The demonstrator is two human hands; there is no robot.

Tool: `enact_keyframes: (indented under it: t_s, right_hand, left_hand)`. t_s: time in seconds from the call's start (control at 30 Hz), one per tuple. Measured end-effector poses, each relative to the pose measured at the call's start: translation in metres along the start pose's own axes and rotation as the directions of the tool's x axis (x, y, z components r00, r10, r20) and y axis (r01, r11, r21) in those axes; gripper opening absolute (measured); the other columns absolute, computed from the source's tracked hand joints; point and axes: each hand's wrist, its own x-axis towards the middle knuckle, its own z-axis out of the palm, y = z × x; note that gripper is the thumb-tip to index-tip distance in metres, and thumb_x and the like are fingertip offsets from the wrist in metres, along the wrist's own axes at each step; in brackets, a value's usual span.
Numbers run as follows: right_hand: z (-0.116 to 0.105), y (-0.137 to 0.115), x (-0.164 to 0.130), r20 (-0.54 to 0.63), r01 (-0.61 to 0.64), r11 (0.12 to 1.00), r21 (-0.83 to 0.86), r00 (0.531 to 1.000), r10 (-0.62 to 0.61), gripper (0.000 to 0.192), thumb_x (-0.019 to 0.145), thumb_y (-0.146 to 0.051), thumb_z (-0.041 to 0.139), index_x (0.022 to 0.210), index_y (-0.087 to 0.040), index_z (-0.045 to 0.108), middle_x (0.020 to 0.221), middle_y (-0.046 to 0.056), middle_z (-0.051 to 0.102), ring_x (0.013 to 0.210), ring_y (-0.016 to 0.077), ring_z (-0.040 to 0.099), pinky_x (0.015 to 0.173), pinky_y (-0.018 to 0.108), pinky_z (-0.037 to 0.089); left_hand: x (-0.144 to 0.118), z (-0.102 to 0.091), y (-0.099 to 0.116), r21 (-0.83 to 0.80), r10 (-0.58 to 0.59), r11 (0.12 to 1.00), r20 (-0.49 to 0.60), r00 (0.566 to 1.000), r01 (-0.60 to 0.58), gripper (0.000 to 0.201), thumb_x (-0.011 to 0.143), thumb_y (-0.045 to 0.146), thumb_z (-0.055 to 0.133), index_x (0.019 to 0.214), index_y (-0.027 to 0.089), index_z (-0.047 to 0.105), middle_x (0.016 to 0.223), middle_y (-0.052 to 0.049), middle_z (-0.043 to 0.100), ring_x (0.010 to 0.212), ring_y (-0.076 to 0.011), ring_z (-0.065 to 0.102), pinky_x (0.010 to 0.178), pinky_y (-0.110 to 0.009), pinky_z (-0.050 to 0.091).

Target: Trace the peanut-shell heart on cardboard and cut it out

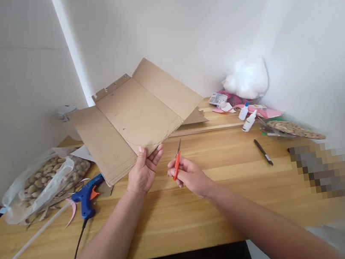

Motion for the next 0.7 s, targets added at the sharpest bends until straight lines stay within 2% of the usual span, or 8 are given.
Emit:
enact_keyframes:
  t_s: [0.13,0.23,0.4,0.53,0.6,0.7]
  right_hand:
    - [0.006,0.006,0.010,-0.004,0.125,0.979,-0.160,0.992,-0.127,0.029,0.087,-0.048,0.064,0.100,-0.022,0.057,0.074,-0.001,0.061,0.052,0.0098,0.046,0.050,0.026,0.036]
    - [0.006,0.013,0.010,0.010,0.198,0.956,-0.218,0.980,-0.201,0.029,0.091,-0.051,0.059,0.098,-0.023,0.056,0.076,0.000,0.060,0.058,0.0120,0.047,0.055,0.028,0.039]
    - [0.000,0.022,0.006,0.054,0.239,0.922,-0.306,0.971,-0.233,0.031,0.094,-0.054,0.052,0.098,-0.024,0.056,0.078,0.001,0.058,0.063,0.0148,0.045,0.058,0.029,0.039]
    - [-0.002,0.023,0.006,0.065,0.287,0.895,-0.340,0.957,-0.282,0.033,0.098,-0.055,0.043,0.098,-0.024,0.056,0.082,0.001,0.056,0.064,0.0152,0.043,0.060,0.030,0.038]
    - [-0.001,0.023,0.007,0.052,0.290,0.895,-0.340,0.956,-0.290,0.036,0.098,-0.057,0.040,0.097,-0.024,0.055,0.082,0.001,0.056,0.064,0.0152,0.043,0.060,0.030,0.039]
    - [0.000,0.024,0.008,0.022,0.284,0.892,-0.352,0.955,-0.295,0.040,0.099,-0.059,0.036,0.096,-0.024,0.055,0.081,0.000,0.056,0.065,0.0153,0.045,0.061,0.030,0.040]
  left_hand:
    - [0.000,-0.003,-0.003,0.022,0.015,1.000,-0.039,0.999,-0.014,0.033,0.091,0.048,0.062,0.109,0.022,0.068,0.126,-0.007,0.069,0.107,-0.0210,0.069,0.090,-0.033,0.054]
    - [-0.003,-0.002,-0.008,0.096,0.018,0.995,-0.088,0.996,-0.010,0.037,0.092,0.052,0.058,0.113,0.023,0.066,0.135,-0.007,0.063,0.109,-0.0213,0.068,0.085,-0.031,0.053]
    - [-0.012,0.001,-0.017,0.215,0.003,0.976,-0.097,0.995,0.018,0.044,0.092,0.060,0.051,0.115,0.025,0.064,0.143,-0.007,0.056,0.117,-0.0230,0.063,0.087,-0.031,0.052]
    - [-0.017,0.002,-0.023,0.254,-0.028,0.966,-0.098,0.995,0.053,0.046,0.091,0.063,0.050,0.113,0.026,0.065,0.135,-0.007,0.061,0.114,-0.0232,0.064,0.090,-0.032,0.052]
    - [-0.019,0.002,-0.026,0.262,-0.046,0.963,-0.103,0.994,0.072,0.049,0.091,0.064,0.048,0.114,0.025,0.066,0.127,-0.008,0.066,0.111,-0.0230,0.064,0.092,-0.034,0.051]
    - [-0.021,0.003,-0.030,0.266,-0.050,0.961,-0.107,0.993,0.077,0.049,0.092,0.064,0.047,0.116,0.026,0.066,0.127,-0.007,0.067,0.112,-0.0221,0.064,0.094,-0.034,0.050]
